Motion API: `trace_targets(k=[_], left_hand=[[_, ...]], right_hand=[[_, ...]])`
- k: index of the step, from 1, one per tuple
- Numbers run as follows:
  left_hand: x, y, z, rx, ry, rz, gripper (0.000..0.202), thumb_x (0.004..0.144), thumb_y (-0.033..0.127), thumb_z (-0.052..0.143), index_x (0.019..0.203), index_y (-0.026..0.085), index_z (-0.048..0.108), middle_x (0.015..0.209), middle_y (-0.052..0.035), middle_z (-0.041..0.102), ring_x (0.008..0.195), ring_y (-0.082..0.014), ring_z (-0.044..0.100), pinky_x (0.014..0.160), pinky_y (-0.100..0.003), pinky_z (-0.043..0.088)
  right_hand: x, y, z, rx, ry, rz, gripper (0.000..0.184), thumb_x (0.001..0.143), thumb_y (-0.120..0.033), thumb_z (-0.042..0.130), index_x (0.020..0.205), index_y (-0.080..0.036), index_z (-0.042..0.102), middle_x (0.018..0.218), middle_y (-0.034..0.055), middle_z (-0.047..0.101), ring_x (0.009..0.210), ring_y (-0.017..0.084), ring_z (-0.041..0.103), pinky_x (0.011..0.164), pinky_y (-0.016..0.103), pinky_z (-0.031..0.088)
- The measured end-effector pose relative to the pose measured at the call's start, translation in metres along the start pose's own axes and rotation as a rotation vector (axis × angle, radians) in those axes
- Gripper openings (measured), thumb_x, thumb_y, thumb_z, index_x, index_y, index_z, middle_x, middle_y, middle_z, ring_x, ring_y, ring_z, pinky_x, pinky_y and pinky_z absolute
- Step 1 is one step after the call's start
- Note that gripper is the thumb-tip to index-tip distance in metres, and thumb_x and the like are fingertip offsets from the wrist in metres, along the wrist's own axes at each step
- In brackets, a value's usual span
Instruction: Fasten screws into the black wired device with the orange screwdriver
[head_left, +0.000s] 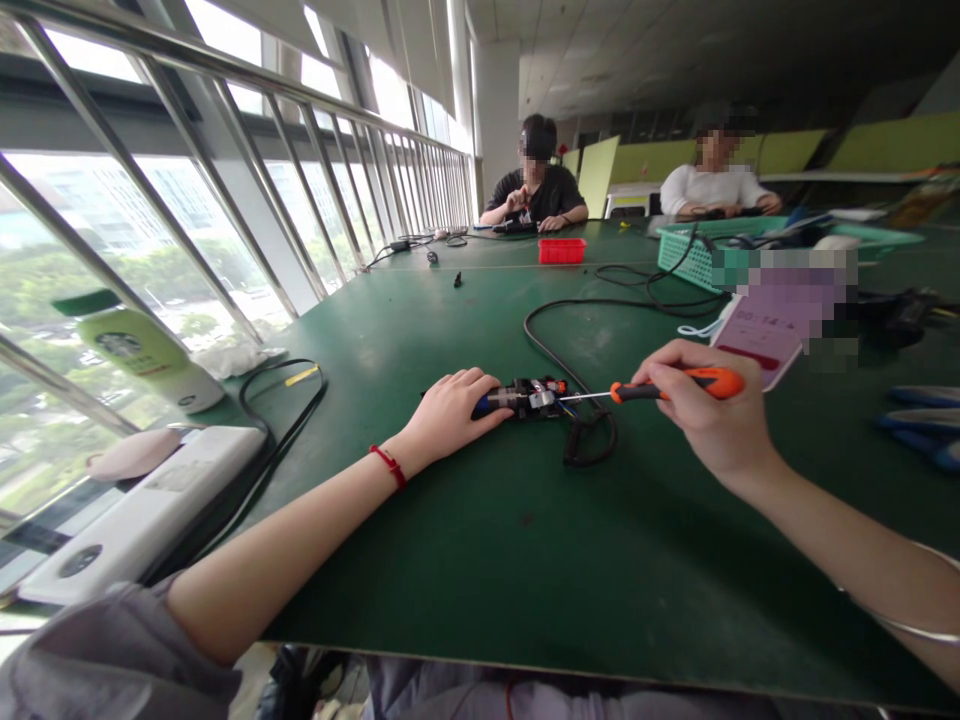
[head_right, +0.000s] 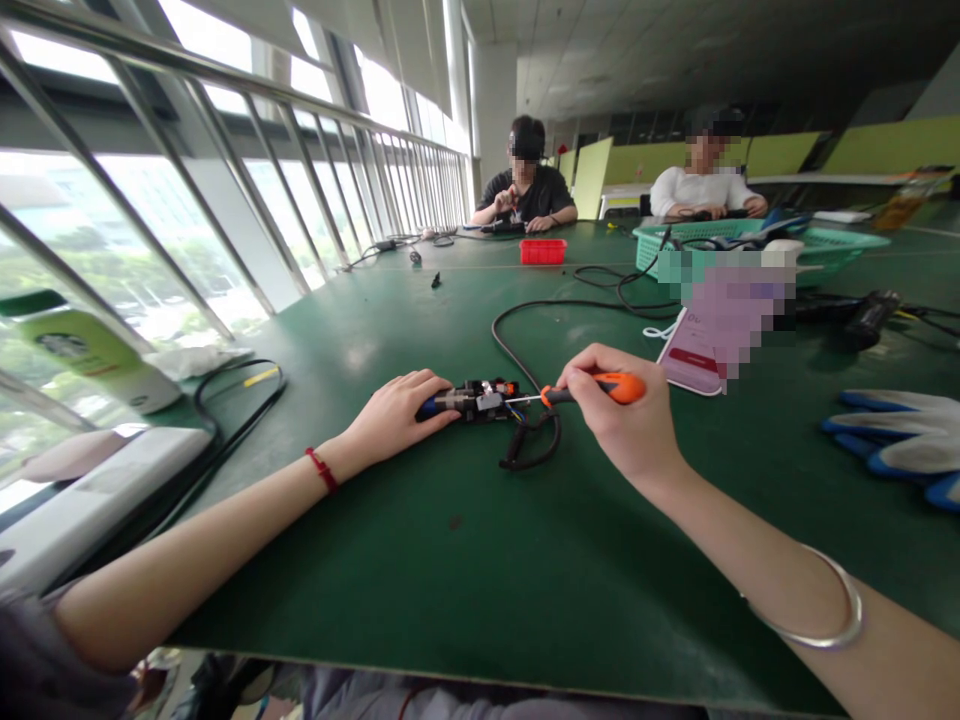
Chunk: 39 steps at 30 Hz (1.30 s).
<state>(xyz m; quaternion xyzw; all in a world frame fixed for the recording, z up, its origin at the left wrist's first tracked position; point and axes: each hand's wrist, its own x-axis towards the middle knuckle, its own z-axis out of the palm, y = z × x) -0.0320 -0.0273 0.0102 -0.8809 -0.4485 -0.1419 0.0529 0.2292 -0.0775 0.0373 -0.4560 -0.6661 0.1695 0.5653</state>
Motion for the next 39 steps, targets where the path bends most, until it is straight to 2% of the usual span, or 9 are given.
trace_targets(k=[7, 13, 16, 20, 23, 26, 31, 36, 39], left_hand=[[-0.0001, 0.0001, 0.0006, 0.001, 0.003, 0.004, 0.040, 0.089, 0.051, 0.040, 0.107, 0.018, 0.056, 0.103, -0.0072, 0.060, 0.093, -0.0232, 0.057, 0.083, -0.037, 0.045], [-0.0003, 0.0004, 0.0000, 0.017, -0.001, 0.003, 0.040, 0.089, 0.051, 0.040, 0.107, 0.019, 0.055, 0.103, -0.0069, 0.060, 0.093, -0.0227, 0.057, 0.082, -0.036, 0.045], [-0.0002, 0.0005, -0.0002, 0.011, -0.001, 0.005, 0.040, 0.089, 0.051, 0.040, 0.107, 0.019, 0.055, 0.103, -0.0067, 0.060, 0.093, -0.0224, 0.057, 0.082, -0.035, 0.045], [-0.0001, 0.0007, -0.0005, 0.012, 0.000, 0.002, 0.041, 0.089, 0.051, 0.039, 0.107, 0.018, 0.056, 0.103, -0.0068, 0.060, 0.093, -0.0223, 0.057, 0.083, -0.036, 0.045], [-0.0004, 0.0003, -0.0004, 0.017, 0.002, 0.005, 0.041, 0.089, 0.051, 0.039, 0.107, 0.018, 0.055, 0.103, -0.0068, 0.060, 0.093, -0.0225, 0.057, 0.083, -0.036, 0.045], [-0.0009, -0.0003, 0.0002, 0.016, 0.005, 0.011, 0.041, 0.089, 0.051, 0.039, 0.107, 0.018, 0.055, 0.103, -0.0065, 0.060, 0.093, -0.0223, 0.057, 0.083, -0.036, 0.045], [-0.0011, -0.0008, 0.0013, 0.016, 0.009, 0.009, 0.041, 0.089, 0.052, 0.039, 0.107, 0.018, 0.055, 0.103, -0.0064, 0.060, 0.092, -0.0221, 0.057, 0.083, -0.036, 0.045], [-0.0007, -0.0009, 0.0012, 0.010, 0.013, 0.012, 0.040, 0.089, 0.052, 0.040, 0.106, 0.019, 0.056, 0.103, -0.0067, 0.060, 0.092, -0.0221, 0.057, 0.082, -0.036, 0.045], [-0.0010, -0.0010, 0.0010, 0.017, 0.014, 0.011, 0.040, 0.089, 0.051, 0.040, 0.106, 0.018, 0.056, 0.102, -0.0069, 0.060, 0.092, -0.0224, 0.057, 0.082, -0.036, 0.045]], right_hand=[[0.0019, 0.0070, 0.0016, 0.100, -0.035, -0.017, 0.001, 0.079, -0.025, 0.058, 0.080, -0.025, 0.057, 0.047, -0.0062, 0.042, 0.041, 0.012, 0.040, 0.045, 0.030, 0.032], [0.0035, 0.0094, 0.0029, 0.209, 0.033, -0.085, 0.025, 0.071, -0.021, 0.064, 0.094, -0.026, 0.054, 0.082, -0.0007, 0.054, 0.061, 0.014, 0.055, 0.058, 0.031, 0.046], [0.0036, 0.0078, 0.0019, 0.190, 0.014, -0.021, 0.010, 0.080, -0.032, 0.056, 0.087, -0.026, 0.055, 0.068, -0.0015, 0.053, 0.049, 0.013, 0.050, 0.047, 0.030, 0.040], [0.0020, 0.0044, -0.0007, 0.083, -0.042, 0.052, 0.020, 0.085, -0.041, 0.051, 0.075, -0.025, 0.058, 0.045, -0.0053, 0.036, 0.034, 0.011, 0.034, 0.036, 0.028, 0.023], [0.0013, 0.0027, -0.0009, 0.080, -0.032, -0.010, 0.008, 0.082, -0.033, 0.055, 0.084, -0.025, 0.057, 0.053, -0.0043, 0.046, 0.042, 0.013, 0.046, 0.044, 0.029, 0.035], [0.0018, 0.0021, 0.0005, 0.107, -0.015, -0.045, 0.016, 0.076, -0.028, 0.060, 0.090, -0.024, 0.053, 0.073, -0.0015, 0.055, 0.057, 0.015, 0.055, 0.055, 0.031, 0.043], [0.0024, 0.0025, 0.0012, 0.005, -0.062, 0.064, 0.017, 0.082, -0.039, 0.056, 0.086, -0.022, 0.056, 0.047, -0.0078, 0.038, 0.040, 0.010, 0.037, 0.046, 0.028, 0.034], [0.0027, 0.0015, 0.0015, 0.171, -0.041, -0.044, 0.036, 0.071, -0.024, 0.065, 0.103, -0.024, 0.049, 0.071, -0.0040, 0.051, 0.060, 0.013, 0.053, 0.056, 0.029, 0.044], [0.0022, 0.0005, 0.0016, 0.133, -0.065, 0.037, 0.028, 0.075, -0.030, 0.062, 0.100, -0.024, 0.051, 0.062, -0.0057, 0.047, 0.051, 0.012, 0.047, 0.048, 0.027, 0.038]])
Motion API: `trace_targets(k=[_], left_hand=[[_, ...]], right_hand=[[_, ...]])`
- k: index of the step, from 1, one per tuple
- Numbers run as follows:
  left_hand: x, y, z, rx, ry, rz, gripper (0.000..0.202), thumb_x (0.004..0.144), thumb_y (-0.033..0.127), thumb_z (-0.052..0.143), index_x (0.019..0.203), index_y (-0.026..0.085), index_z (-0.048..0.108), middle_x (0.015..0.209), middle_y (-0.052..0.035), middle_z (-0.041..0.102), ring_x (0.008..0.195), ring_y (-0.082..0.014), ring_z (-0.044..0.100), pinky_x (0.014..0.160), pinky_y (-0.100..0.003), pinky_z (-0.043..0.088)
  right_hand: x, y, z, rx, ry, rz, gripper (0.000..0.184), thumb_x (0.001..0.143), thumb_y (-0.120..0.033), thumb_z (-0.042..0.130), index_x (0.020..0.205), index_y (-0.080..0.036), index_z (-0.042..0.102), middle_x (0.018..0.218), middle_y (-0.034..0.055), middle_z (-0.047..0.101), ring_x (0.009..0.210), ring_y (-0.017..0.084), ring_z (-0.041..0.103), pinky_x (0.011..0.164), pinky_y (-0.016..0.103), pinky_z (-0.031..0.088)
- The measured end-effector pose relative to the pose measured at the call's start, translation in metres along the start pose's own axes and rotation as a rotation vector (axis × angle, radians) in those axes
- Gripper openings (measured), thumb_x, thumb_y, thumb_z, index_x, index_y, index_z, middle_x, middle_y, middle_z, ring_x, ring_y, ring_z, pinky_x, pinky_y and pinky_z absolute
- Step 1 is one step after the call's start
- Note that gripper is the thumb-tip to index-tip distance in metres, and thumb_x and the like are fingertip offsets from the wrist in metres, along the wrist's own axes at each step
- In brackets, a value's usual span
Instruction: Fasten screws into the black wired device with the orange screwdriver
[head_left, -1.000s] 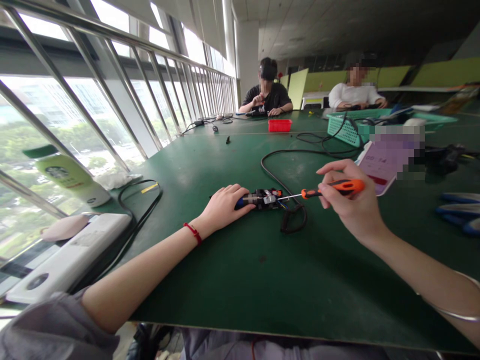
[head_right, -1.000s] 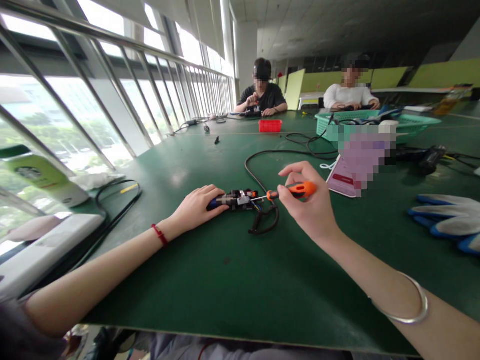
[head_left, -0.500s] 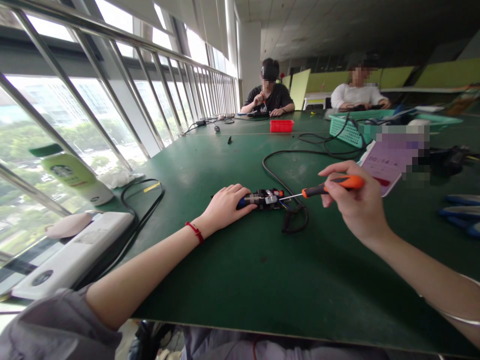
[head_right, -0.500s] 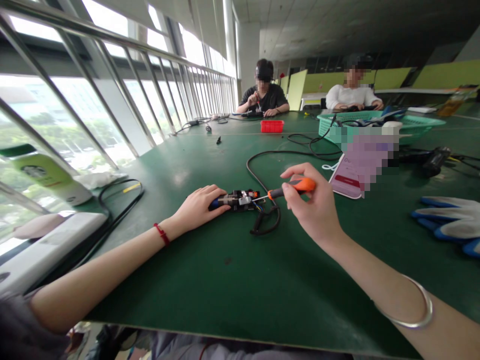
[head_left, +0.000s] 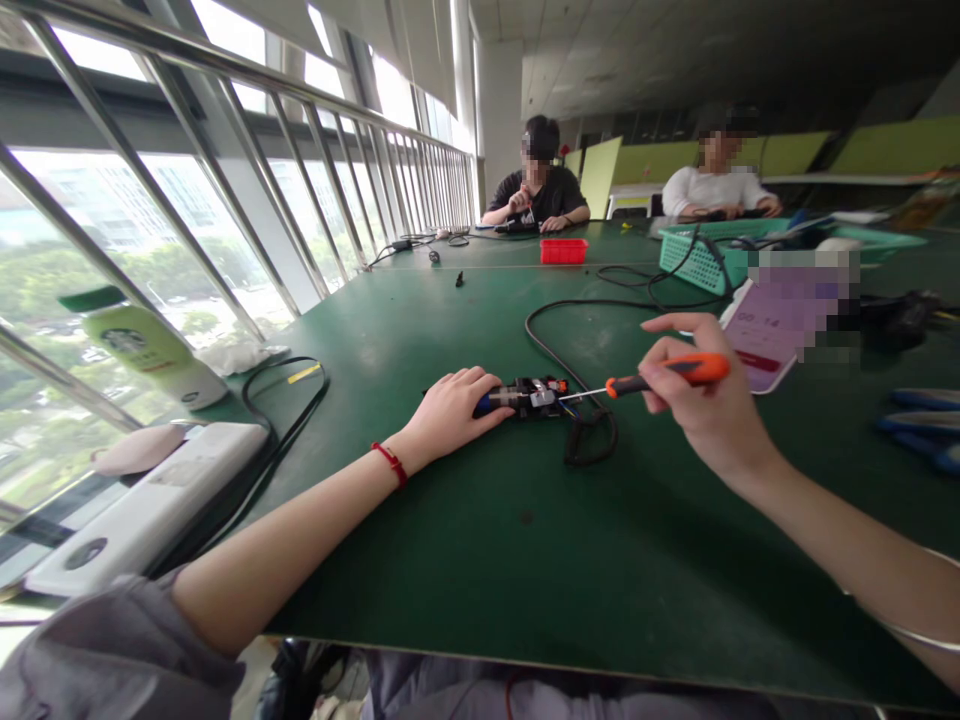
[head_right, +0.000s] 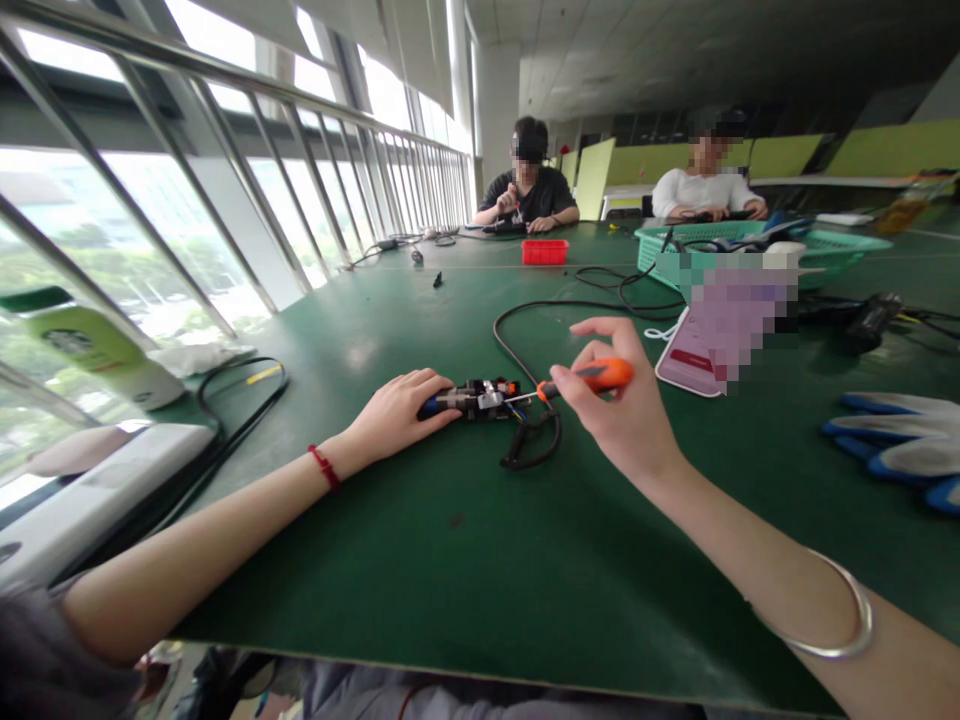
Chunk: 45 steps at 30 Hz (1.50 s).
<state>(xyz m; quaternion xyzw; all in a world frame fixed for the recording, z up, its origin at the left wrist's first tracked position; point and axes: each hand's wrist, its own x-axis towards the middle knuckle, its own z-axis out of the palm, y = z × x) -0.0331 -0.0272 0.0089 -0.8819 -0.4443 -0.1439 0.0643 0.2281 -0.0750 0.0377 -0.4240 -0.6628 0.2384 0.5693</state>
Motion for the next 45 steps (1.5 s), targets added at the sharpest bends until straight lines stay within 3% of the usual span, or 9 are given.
trace_targets(k=[3, 8, 13, 18, 23, 28, 34, 37, 45], left_hand=[[0.000, 0.000, 0.000, -0.001, -0.001, 0.001, 0.041, 0.089, 0.052, 0.039, 0.106, 0.019, 0.056, 0.103, -0.0067, 0.060, 0.092, -0.0224, 0.057, 0.082, -0.036, 0.045], [0.000, 0.000, 0.000, 0.010, -0.015, -0.006, 0.040, 0.089, 0.052, 0.039, 0.107, 0.019, 0.055, 0.104, -0.0066, 0.060, 0.094, -0.0222, 0.057, 0.082, -0.035, 0.045], [-0.001, 0.002, -0.006, 0.032, -0.060, -0.029, 0.039, 0.090, 0.052, 0.038, 0.106, 0.020, 0.053, 0.105, -0.0059, 0.061, 0.094, -0.0216, 0.058, 0.074, -0.032, 0.047], [-0.005, 0.001, -0.013, 0.070, -0.091, -0.063, 0.039, 0.090, 0.054, 0.036, 0.102, 0.020, 0.052, 0.104, -0.0048, 0.061, 0.086, -0.0204, 0.061, 0.063, -0.028, 0.045], [-0.007, 0.001, -0.019, 0.136, -0.108, -0.111, 0.036, 0.088, 0.053, 0.040, 0.100, 0.020, 0.050, 0.102, -0.0053, 0.062, 0.081, -0.0201, 0.062, 0.059, -0.026, 0.042], [-0.008, 0.004, -0.031, 0.197, -0.157, -0.206, 0.032, 0.086, 0.049, 0.043, 0.098, 0.019, 0.047, 0.090, -0.0061, 0.065, 0.073, -0.0227, 0.063, 0.054, -0.027, 0.039], [-0.009, -0.007, -0.043, 0.230, -0.160, -0.319, 0.036, 0.080, 0.049, 0.049, 0.102, 0.021, 0.050, 0.082, -0.0049, 0.067, 0.072, -0.0248, 0.064, 0.055, -0.027, 0.038], [-0.011, -0.028, -0.045, 0.235, -0.150, -0.375, 0.036, 0.077, 0.050, 0.048, 0.100, 0.024, 0.057, 0.090, -0.0055, 0.068, 0.079, -0.0259, 0.064, 0.056, -0.027, 0.039], [-0.028, -0.083, -0.069, 0.275, -0.105, -0.704, 0.044, 0.075, 0.058, 0.047, 0.092, 0.020, 0.062, 0.085, -0.0101, 0.065, 0.079, -0.0282, 0.061, 0.055, -0.028, 0.038]], right_hand=[[-0.001, 0.000, 0.000, -0.066, -0.022, 0.020, 0.016, 0.078, -0.031, 0.060, 0.091, -0.023, 0.057, 0.053, -0.0071, 0.039, 0.043, 0.010, 0.040, 0.045, 0.027, 0.036], [-0.001, -0.002, 0.002, 0.006, 0.077, -0.121, 0.042, 0.068, -0.024, 0.067, 0.105, -0.026, 0.047, 0.079, -0.0024, 0.053, 0.061, 0.013, 0.052, 0.051, 0.027, 0.042], [-0.004, -0.003, 0.001, -0.110, -0.044, 0.009, 0.014, 0.081, -0.035, 0.057, 0.088, -0.023, 0.057, 0.048, -0.0073, 0.038, 0.041, 0.010, 0.039, 0.047, 0.028, 0.036], [-0.005, -0.004, 0.003, 0.005, -0.009, -0.100, 0.039, 0.072, -0.025, 0.066, 0.106, -0.027, 0.047, 0.081, -0.0015, 0.055, 0.063, 0.014, 0.053, 0.056, 0.028, 0.043], [-0.007, -0.005, 0.007, -0.093, -0.130, 0.030, 0.017, 0.082, -0.035, 0.055, 0.094, -0.023, 0.054, 0.050, -0.0077, 0.040, 0.043, 0.011, 0.043, 0.049, 0.027, 0.038], [-0.012, -0.002, 0.014, -0.082, -0.131, -0.108, 0.030, 0.075, -0.021, 0.060, 0.104, -0.023, 0.049, 0.069, -0.0047, 0.051, 0.059, 0.011, 0.052, 0.059, 0.026, 0.044], [-0.018, -0.002, 0.023, -0.231, -0.639, 0.002, 0.027, 0.086, -0.033, 0.049, 0.109, -0.021, 0.058, 0.085, 0.0005, 0.066, 0.063, 0.010, 0.058, 0.063, 0.026, 0.047], [-0.021, -0.001, 0.029, -0.373, -0.729, -0.075, 0.030, 0.084, -0.031, 0.052, 0.112, -0.023, 0.059, 0.112, 0.0036, 0.064, 0.093, 0.017, 0.062, 0.084, 0.033, 0.048], [-0.022, 0.003, 0.030, -0.475, -0.841, -0.204, 0.031, 0.085, -0.031, 0.050, 0.113, -0.023, 0.060, 0.107, 0.0036, 0.065, 0.088, 0.017, 0.063, 0.081, 0.035, 0.051]])
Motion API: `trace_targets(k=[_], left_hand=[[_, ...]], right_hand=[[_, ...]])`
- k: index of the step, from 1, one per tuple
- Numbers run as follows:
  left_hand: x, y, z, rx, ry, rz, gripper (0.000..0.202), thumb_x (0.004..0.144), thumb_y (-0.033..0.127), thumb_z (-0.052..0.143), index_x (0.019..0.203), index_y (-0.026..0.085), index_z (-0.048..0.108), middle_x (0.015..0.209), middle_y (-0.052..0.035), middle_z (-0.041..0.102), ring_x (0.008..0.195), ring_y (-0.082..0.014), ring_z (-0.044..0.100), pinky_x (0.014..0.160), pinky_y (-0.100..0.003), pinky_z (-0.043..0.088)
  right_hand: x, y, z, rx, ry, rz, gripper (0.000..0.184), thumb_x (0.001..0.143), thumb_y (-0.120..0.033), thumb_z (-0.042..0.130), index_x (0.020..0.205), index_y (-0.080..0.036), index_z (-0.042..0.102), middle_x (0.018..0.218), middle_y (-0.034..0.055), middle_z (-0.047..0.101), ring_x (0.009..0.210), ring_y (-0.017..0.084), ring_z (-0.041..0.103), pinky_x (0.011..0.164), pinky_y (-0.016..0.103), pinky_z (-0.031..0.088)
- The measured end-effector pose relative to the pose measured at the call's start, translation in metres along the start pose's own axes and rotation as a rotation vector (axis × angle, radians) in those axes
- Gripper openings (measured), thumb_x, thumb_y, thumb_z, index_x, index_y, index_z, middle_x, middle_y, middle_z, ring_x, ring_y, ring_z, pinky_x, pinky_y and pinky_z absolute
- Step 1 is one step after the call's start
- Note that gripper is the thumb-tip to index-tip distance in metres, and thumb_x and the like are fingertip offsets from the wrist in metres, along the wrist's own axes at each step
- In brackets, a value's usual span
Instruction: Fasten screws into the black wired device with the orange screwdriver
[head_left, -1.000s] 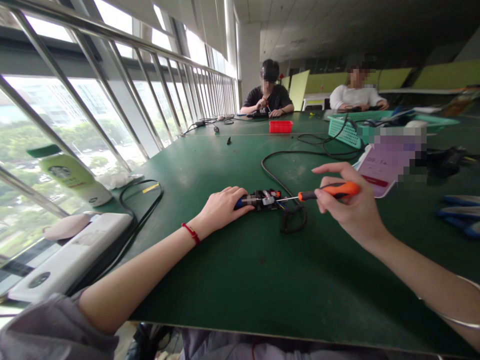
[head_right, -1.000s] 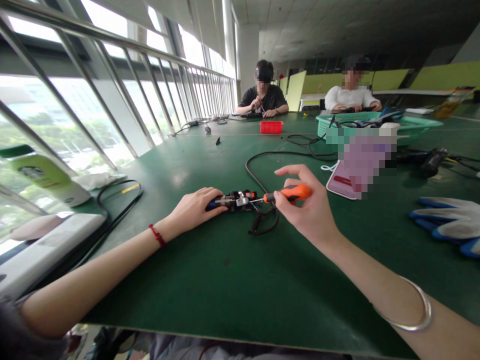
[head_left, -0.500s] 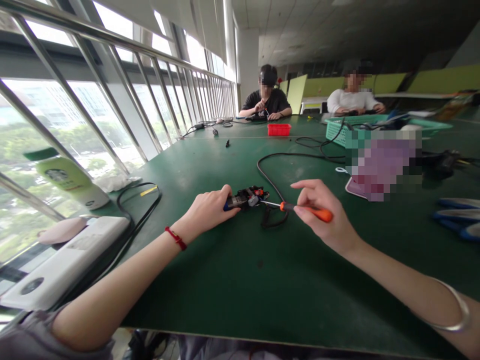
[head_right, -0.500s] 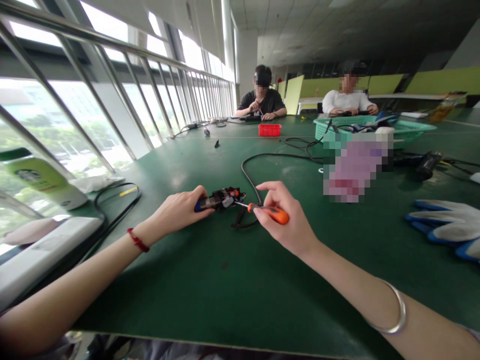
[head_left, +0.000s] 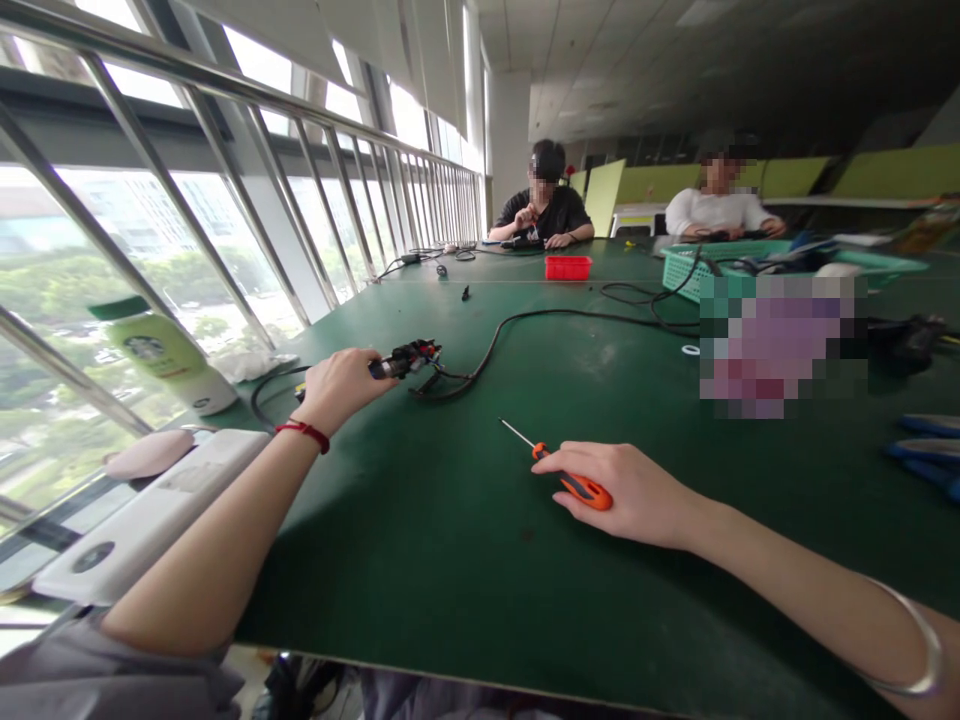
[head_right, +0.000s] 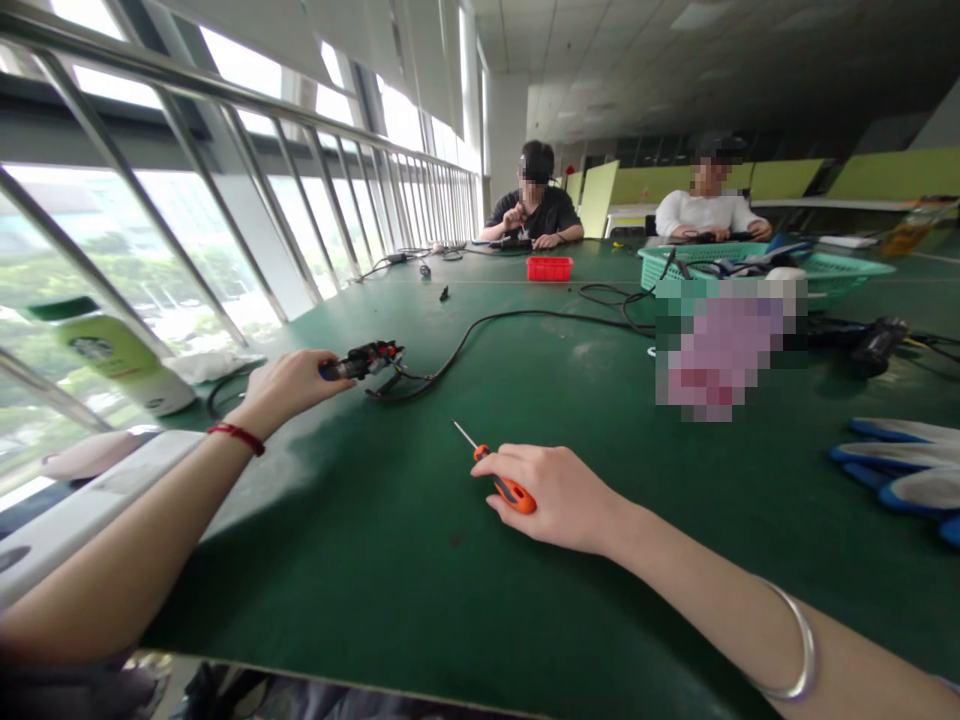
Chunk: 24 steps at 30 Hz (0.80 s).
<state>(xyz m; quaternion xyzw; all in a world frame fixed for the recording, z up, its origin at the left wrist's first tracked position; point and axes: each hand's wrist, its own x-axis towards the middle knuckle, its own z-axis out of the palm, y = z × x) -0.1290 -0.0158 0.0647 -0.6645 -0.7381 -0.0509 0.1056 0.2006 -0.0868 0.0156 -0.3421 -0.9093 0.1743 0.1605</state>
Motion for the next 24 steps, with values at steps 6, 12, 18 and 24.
trace_targets(k=[6, 12, 18, 24], left_hand=[[0.000, -0.022, -0.003, 0.018, 0.070, -0.216, 0.046, 0.077, 0.054, 0.043, 0.095, 0.013, 0.056, 0.094, -0.0149, 0.062, 0.083, -0.0300, 0.058, 0.059, -0.032, 0.039], [0.001, -0.022, 0.010, 0.040, 0.064, -0.126, 0.037, 0.081, 0.045, 0.042, 0.099, 0.013, 0.045, 0.094, -0.0133, 0.058, 0.081, -0.0281, 0.058, 0.060, -0.031, 0.037], [0.002, -0.020, 0.012, 0.026, 0.128, -0.142, 0.024, 0.082, 0.033, 0.041, 0.099, 0.016, 0.043, 0.097, -0.0098, 0.053, 0.083, -0.0269, 0.057, 0.064, -0.034, 0.038], [0.000, -0.020, 0.012, 0.033, 0.226, -0.118, 0.021, 0.084, 0.026, 0.037, 0.101, 0.016, 0.044, 0.101, -0.0103, 0.048, 0.085, -0.0254, 0.052, 0.061, -0.033, 0.037]], right_hand=[[0.000, -0.002, 0.000, -0.065, -0.035, -0.030, 0.032, 0.085, -0.028, 0.049, 0.115, -0.021, 0.059, 0.103, 0.0050, 0.065, 0.087, 0.017, 0.063, 0.080, 0.035, 0.051], [0.000, -0.001, -0.001, -0.066, -0.051, -0.023, 0.033, 0.085, -0.028, 0.048, 0.116, -0.021, 0.058, 0.105, 0.0054, 0.065, 0.089, 0.018, 0.063, 0.081, 0.036, 0.051], [0.001, -0.001, -0.001, -0.076, -0.058, -0.024, 0.032, 0.085, -0.027, 0.049, 0.115, -0.021, 0.058, 0.105, 0.0062, 0.065, 0.088, 0.018, 0.062, 0.080, 0.037, 0.052], [0.000, -0.001, 0.000, -0.101, -0.044, -0.034, 0.028, 0.086, -0.027, 0.047, 0.112, -0.022, 0.056, 0.103, 0.0045, 0.063, 0.083, 0.017, 0.062, 0.076, 0.035, 0.052]])
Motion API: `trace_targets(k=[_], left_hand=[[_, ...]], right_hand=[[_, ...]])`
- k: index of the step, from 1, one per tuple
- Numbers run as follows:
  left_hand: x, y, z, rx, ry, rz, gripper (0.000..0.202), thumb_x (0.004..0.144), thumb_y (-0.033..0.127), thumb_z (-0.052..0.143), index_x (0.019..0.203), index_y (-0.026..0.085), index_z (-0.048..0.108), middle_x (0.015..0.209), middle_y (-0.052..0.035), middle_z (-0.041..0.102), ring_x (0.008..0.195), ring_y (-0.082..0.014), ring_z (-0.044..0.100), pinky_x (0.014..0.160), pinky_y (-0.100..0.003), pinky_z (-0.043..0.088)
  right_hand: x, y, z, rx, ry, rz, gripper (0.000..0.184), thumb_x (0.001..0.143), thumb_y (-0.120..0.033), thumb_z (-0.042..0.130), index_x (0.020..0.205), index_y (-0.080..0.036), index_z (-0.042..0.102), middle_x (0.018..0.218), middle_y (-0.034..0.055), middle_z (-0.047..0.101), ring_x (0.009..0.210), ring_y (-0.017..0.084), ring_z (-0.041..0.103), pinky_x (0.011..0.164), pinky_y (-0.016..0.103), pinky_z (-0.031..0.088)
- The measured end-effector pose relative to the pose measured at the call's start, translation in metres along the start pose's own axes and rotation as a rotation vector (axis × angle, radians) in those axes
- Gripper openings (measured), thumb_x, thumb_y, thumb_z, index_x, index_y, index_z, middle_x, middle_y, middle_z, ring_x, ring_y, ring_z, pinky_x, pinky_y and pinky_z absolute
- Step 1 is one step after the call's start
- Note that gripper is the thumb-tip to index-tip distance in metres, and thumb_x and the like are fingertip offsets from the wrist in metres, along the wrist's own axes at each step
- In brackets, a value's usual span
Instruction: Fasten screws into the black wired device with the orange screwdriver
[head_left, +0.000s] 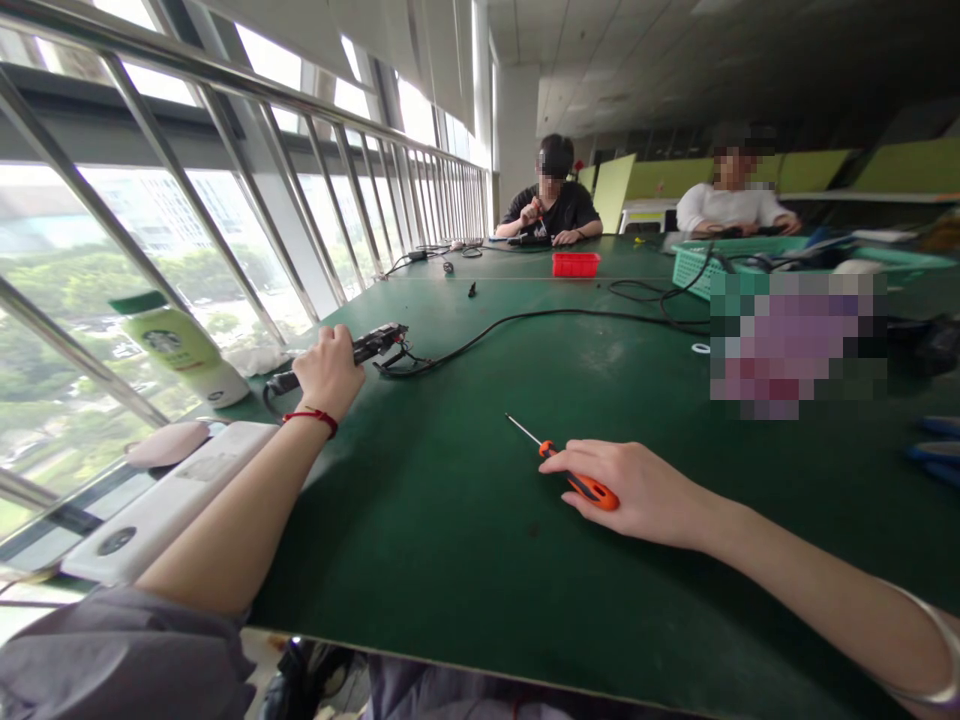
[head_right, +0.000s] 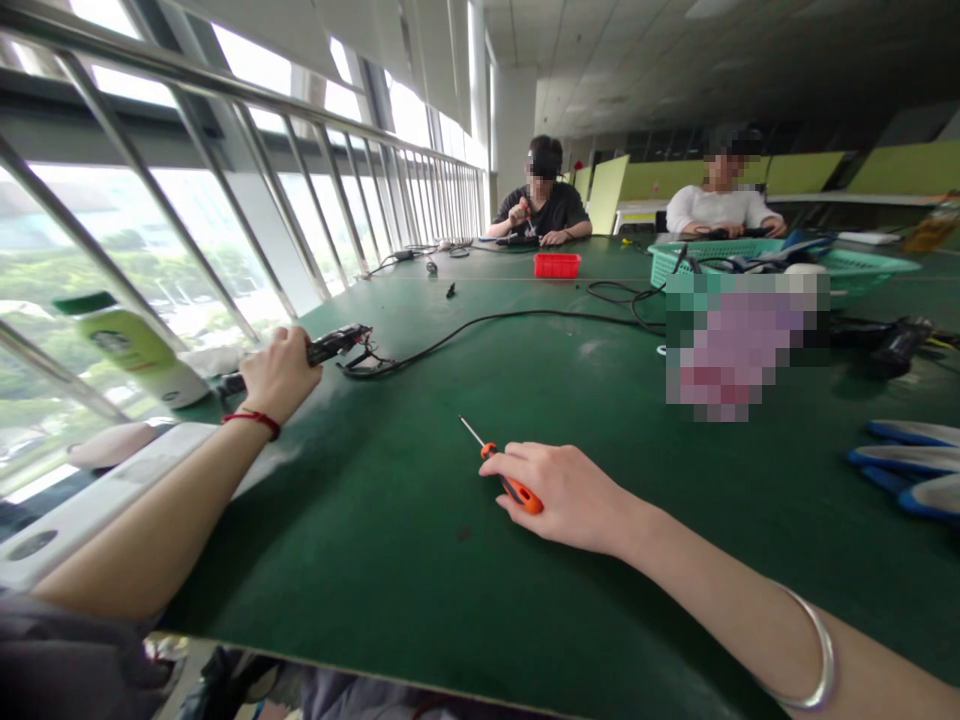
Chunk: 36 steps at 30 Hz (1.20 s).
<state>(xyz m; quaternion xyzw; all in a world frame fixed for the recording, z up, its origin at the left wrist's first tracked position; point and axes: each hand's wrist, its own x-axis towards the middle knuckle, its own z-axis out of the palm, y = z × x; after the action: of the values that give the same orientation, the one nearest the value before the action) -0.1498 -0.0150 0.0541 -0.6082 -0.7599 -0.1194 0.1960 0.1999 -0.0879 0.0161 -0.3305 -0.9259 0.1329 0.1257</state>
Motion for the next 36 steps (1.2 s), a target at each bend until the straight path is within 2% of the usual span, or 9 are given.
trace_targets(k=[6, 10, 14, 17, 20, 25, 30, 33, 36], left_hand=[[-0.002, 0.014, -0.004, -0.044, 0.285, 0.110, 0.024, 0.084, 0.022, 0.038, 0.106, 0.016, 0.048, 0.118, -0.0147, 0.041, 0.104, -0.0308, 0.045, 0.077, -0.041, 0.041], [-0.010, 0.043, -0.006, -0.158, 0.296, 0.272, 0.027, 0.083, 0.024, 0.043, 0.108, 0.018, 0.052, 0.110, -0.0127, 0.049, 0.105, -0.0296, 0.047, 0.086, -0.040, 0.039], [-0.034, 0.085, -0.002, -0.306, 0.241, 0.664, 0.028, 0.087, 0.027, 0.042, 0.112, 0.018, 0.052, 0.106, -0.0097, 0.059, 0.099, -0.0240, 0.054, 0.088, -0.037, 0.039], [-0.055, 0.114, 0.004, -0.319, 0.182, 1.026, 0.031, 0.093, 0.035, 0.038, 0.114, 0.016, 0.052, 0.105, -0.0085, 0.063, 0.093, -0.0196, 0.058, 0.091, -0.035, 0.039], [-0.065, 0.131, 0.011, -0.296, 0.237, 1.143, 0.038, 0.094, 0.040, 0.038, 0.118, 0.014, 0.052, 0.109, -0.0094, 0.064, 0.099, -0.0198, 0.058, 0.095, -0.036, 0.039], [-0.041, 0.116, 0.026, -0.283, 0.208, 0.920, 0.035, 0.094, 0.036, 0.039, 0.119, 0.018, 0.056, 0.125, -0.0072, 0.059, 0.114, -0.0211, 0.052, 0.105, -0.040, 0.033], [0.006, 0.052, 0.044, -0.198, 0.045, 0.402, 0.042, 0.087, 0.014, 0.034, 0.123, 0.015, 0.054, 0.125, -0.0085, 0.058, 0.111, -0.0240, 0.054, 0.098, -0.038, 0.040], [0.022, 0.025, 0.055, -0.145, -0.090, 0.330, 0.053, 0.079, 0.006, 0.032, 0.129, 0.015, 0.051, 0.129, -0.0092, 0.055, 0.113, -0.0248, 0.053, 0.096, -0.037, 0.041], [0.025, 0.024, 0.062, -0.148, -0.109, 0.366, 0.057, 0.080, 0.010, 0.033, 0.136, 0.015, 0.043, 0.132, -0.0100, 0.052, 0.117, -0.0251, 0.050, 0.098, -0.036, 0.041]], right_hand=[[0.001, 0.004, 0.003, 0.004, 0.217, 0.036, 0.014, 0.083, -0.020, 0.048, 0.097, -0.023, 0.049, 0.094, 0.0022, 0.056, 0.064, 0.011, 0.057, 0.062, 0.028, 0.050], [0.000, 0.011, 0.004, 0.047, 0.446, 0.093, 0.019, 0.084, -0.016, 0.045, 0.102, -0.024, 0.043, 0.097, 0.0039, 0.054, 0.075, 0.014, 0.059, 0.070, 0.031, 0.052], [0.001, 0.015, 0.001, 0.030, 0.642, 0.181, 0.025, 0.084, -0.018, 0.047, 0.109, -0.023, 0.043, 0.106, 0.0087, 0.054, 0.097, 0.022, 0.058, 0.085, 0.037, 0.049], [0.003, 0.021, 0.001, 0.007, 0.673, 0.191, 0.029, 0.084, -0.022, 0.048, 0.113, -0.023, 0.044, 0.114, 0.0097, 0.055, 0.109, 0.024, 0.054, 0.094, 0.041, 0.043], [0.006, 0.029, 0.003, 0.040, 0.631, 0.250, 0.030, 0.083, -0.022, 0.050, 0.112, -0.023, 0.046, 0.112, 0.0077, 0.058, 0.104, 0.023, 0.057, 0.092, 0.039, 0.044], [0.007, 0.035, 0.005, 0.142, 0.502, 0.363, 0.025, 0.080, -0.023, 0.053, 0.105, -0.022, 0.051, 0.098, 0.0049, 0.062, 0.085, 0.019, 0.061, 0.079, 0.034, 0.049], [0.006, 0.032, 0.004, 0.114, 0.465, 0.364, 0.028, 0.079, -0.025, 0.053, 0.107, -0.023, 0.050, 0.107, 0.0054, 0.059, 0.086, 0.019, 0.061, 0.077, 0.033, 0.050], [0.006, 0.031, 0.005, 0.097, 0.458, 0.358, 0.028, 0.080, -0.025, 0.052, 0.108, -0.023, 0.049, 0.107, 0.0055, 0.059, 0.087, 0.019, 0.062, 0.076, 0.033, 0.051], [0.006, 0.031, 0.005, 0.088, 0.459, 0.363, 0.030, 0.079, -0.024, 0.053, 0.108, -0.023, 0.049, 0.105, 0.0054, 0.060, 0.086, 0.019, 0.062, 0.077, 0.034, 0.050]])
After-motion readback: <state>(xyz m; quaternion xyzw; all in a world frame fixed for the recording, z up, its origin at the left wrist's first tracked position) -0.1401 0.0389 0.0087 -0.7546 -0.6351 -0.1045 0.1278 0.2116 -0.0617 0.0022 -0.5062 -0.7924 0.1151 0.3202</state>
